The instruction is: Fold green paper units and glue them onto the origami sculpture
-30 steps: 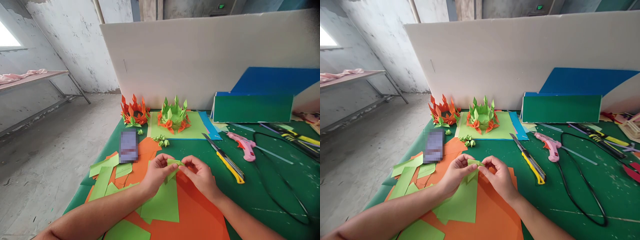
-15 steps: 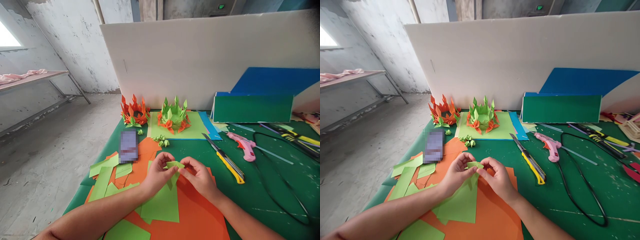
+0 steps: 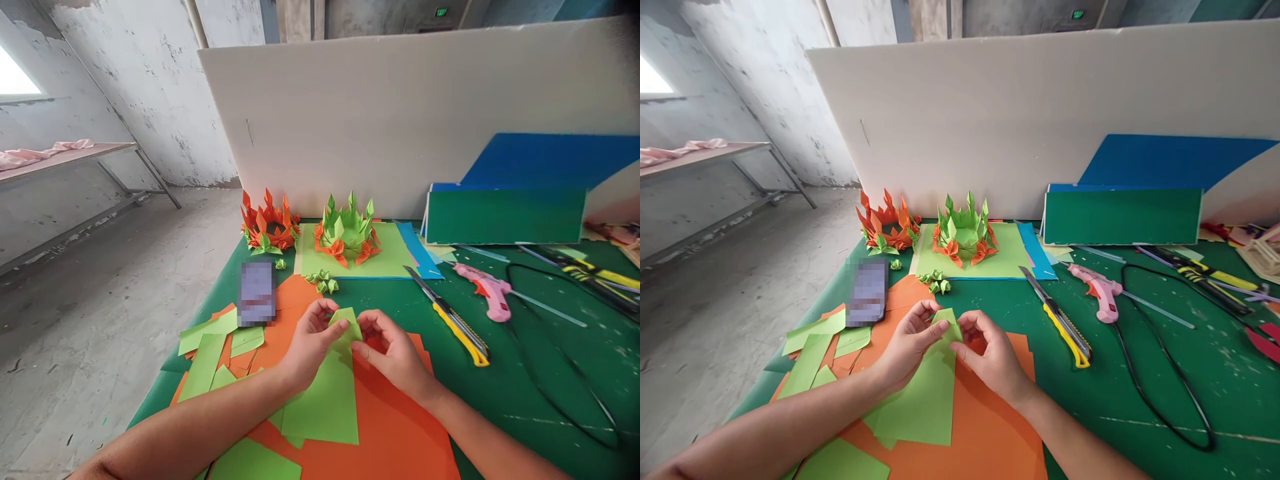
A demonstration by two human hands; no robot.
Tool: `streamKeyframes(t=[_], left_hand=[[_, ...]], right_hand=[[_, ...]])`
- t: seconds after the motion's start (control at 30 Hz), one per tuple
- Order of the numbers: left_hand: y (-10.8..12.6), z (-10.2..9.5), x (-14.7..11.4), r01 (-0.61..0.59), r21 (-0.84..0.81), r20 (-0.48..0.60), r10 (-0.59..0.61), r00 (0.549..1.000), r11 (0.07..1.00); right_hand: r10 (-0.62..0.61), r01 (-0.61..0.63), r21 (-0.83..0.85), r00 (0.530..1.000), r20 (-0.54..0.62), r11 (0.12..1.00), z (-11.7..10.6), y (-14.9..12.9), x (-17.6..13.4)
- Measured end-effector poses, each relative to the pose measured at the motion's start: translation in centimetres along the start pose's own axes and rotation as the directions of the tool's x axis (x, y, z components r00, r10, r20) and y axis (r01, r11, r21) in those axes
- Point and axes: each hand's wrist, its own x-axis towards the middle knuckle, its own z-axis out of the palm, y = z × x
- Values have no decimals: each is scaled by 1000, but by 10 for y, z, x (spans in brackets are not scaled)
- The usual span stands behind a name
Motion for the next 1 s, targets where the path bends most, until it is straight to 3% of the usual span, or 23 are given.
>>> streamKeyframes(t=[0.2,0.3,0.43,0.6,0.73,1.0], left_hand=[[-1,-1,1,28,26,22,-29,999,999],[1,-1,1,100,50,108,-104,989,994],[2,-1,0,107,54,169,-114,979,993],[-2,-3,2,36,50,48,-38,998,998],[-5,-6,3,-17,13,22,17,1000,1000],[-3,-6,3,18,84,-45,-14,999,996]], right_hand=[[-122,103,-121,979,-163,987,-2,1,0],[-210,181,-185,966,-149,966,-3,-1,-2],[-267,234,-241,957,-114,942,-4,-2,-3],[-267,221,-270,952,-147,937,-5,2,-2],[-267,207,-294,947,-180,933,-6,2,-2],[-353,269,-357,915,-196,894,-10,-2,-2]])
